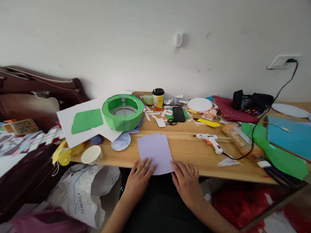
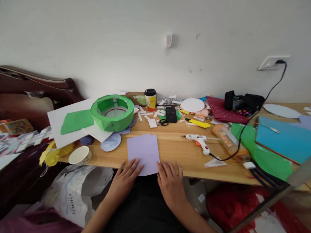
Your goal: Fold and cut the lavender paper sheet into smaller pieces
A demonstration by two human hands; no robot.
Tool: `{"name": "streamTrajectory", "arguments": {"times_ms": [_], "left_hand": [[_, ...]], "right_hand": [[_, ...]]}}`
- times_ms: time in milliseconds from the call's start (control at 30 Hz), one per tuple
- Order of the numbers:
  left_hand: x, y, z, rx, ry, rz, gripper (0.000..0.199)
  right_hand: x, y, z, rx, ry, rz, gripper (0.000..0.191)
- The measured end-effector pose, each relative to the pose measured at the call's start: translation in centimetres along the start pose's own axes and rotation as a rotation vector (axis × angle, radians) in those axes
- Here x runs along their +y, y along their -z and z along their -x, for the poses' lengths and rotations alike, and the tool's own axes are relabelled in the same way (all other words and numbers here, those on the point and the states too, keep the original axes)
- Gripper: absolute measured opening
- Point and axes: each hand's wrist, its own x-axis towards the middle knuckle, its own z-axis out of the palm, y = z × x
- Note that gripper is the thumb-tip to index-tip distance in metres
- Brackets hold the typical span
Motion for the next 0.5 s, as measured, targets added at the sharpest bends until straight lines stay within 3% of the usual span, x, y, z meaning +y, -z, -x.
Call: {"name": "streamTrajectory", "arguments": {"times_ms": [167, 333, 500], "left_hand": [[-0.3, 0.6, 0.3, -0.032, 0.076, -0.038, 0.05], [0.1, 1.4, 1.1, -0.067, 0.172, -0.069, 0.047], [-1.0, 1.8, -0.8, -0.088, 0.136, 0.025, 0.054]], "right_hand": [[0.6, -0.5, 0.4, 0.023, 0.063, -0.02, 0.037], [0.5, -0.4, 0.2, -0.018, 0.022, -0.033, 0.031], [-0.3, -0.3, 0.2, -0.077, 0.015, -0.015, 0.03]]}}
